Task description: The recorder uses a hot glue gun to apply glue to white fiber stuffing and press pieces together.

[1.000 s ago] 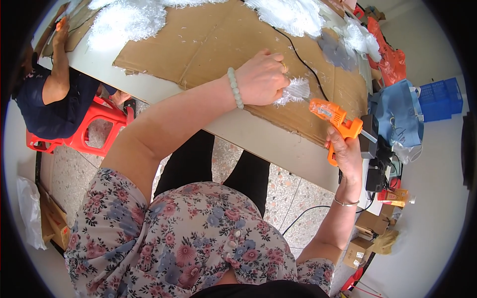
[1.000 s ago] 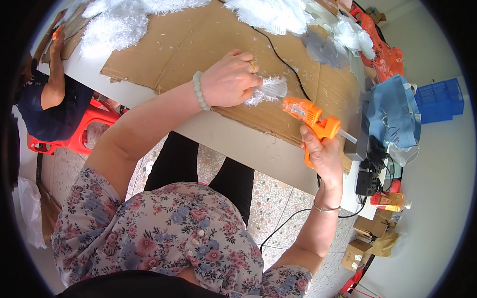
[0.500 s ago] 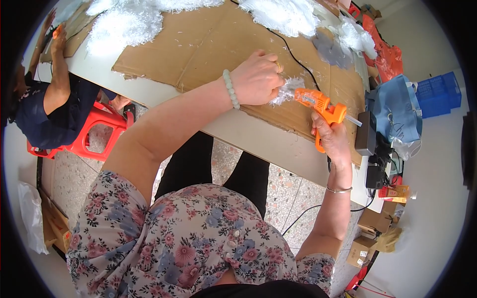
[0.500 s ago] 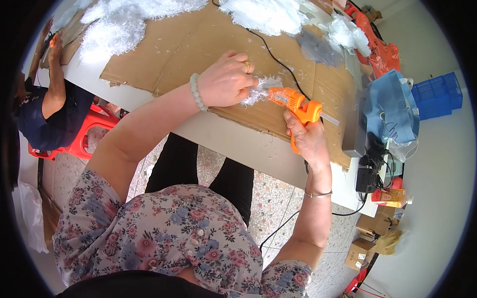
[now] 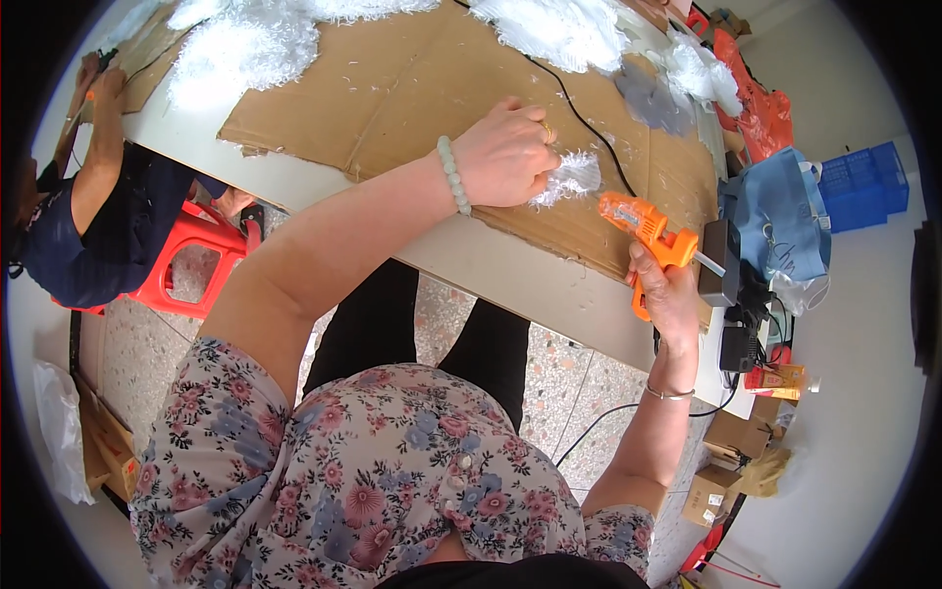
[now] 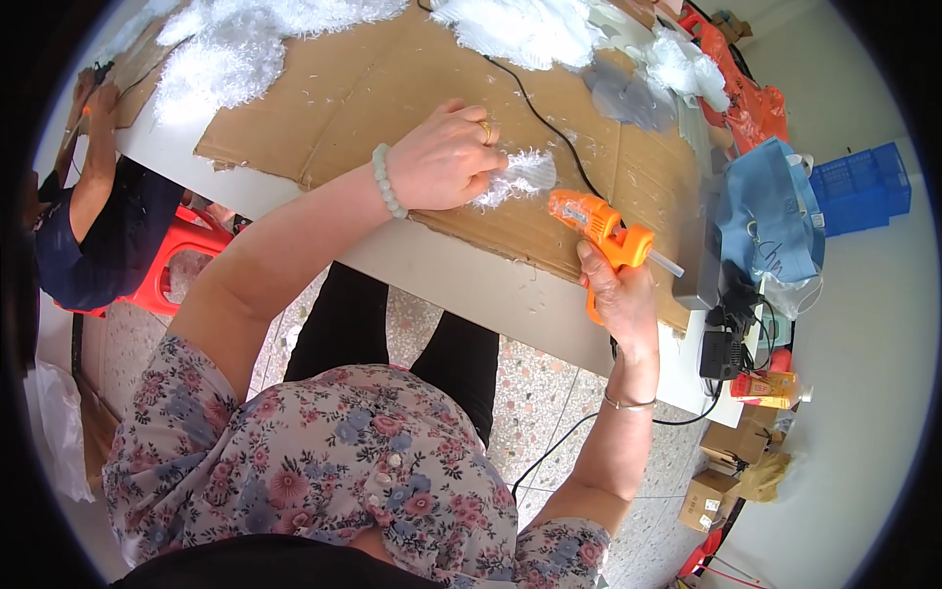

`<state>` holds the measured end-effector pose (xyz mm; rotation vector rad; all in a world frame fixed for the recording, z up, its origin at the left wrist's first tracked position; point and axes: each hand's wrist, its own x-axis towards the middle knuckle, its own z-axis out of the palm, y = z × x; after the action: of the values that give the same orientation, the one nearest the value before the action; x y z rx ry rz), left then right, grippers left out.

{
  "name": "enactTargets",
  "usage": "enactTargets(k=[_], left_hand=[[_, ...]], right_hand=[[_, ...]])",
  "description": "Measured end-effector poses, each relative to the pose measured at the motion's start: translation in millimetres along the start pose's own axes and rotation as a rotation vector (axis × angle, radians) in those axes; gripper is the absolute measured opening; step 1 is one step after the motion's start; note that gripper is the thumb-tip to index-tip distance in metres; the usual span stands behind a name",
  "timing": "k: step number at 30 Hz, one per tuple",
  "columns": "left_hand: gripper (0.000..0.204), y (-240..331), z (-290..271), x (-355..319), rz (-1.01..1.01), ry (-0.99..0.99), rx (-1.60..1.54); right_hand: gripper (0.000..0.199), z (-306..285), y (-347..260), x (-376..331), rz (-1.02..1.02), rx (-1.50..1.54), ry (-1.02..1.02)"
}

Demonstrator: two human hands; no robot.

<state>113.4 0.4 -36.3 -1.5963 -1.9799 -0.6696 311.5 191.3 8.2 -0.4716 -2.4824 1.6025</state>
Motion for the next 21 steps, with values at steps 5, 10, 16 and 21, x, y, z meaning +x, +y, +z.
enactTargets(k=[5,10,16,21], left_hand=[[0.008,0,1,1,0.01,0.01,-0.019],[0.008,-2,2,0,0.0,0.006,-0.02],[0.008,-2,-1,-1,-0.008,-0.005,-0.012],[0.008,0,1,1,0.009,0.014,-0.017]], right_hand=[[0.029,7,3,12,-0.027,0.02,-0.015],[0.032,10,-2,13,-0.035,0.054,0.002],[0.038,0,0,-3,-0.054,0.05,-0.006],[0.038,9,8,4,-0.025,0.039,-0.026]])
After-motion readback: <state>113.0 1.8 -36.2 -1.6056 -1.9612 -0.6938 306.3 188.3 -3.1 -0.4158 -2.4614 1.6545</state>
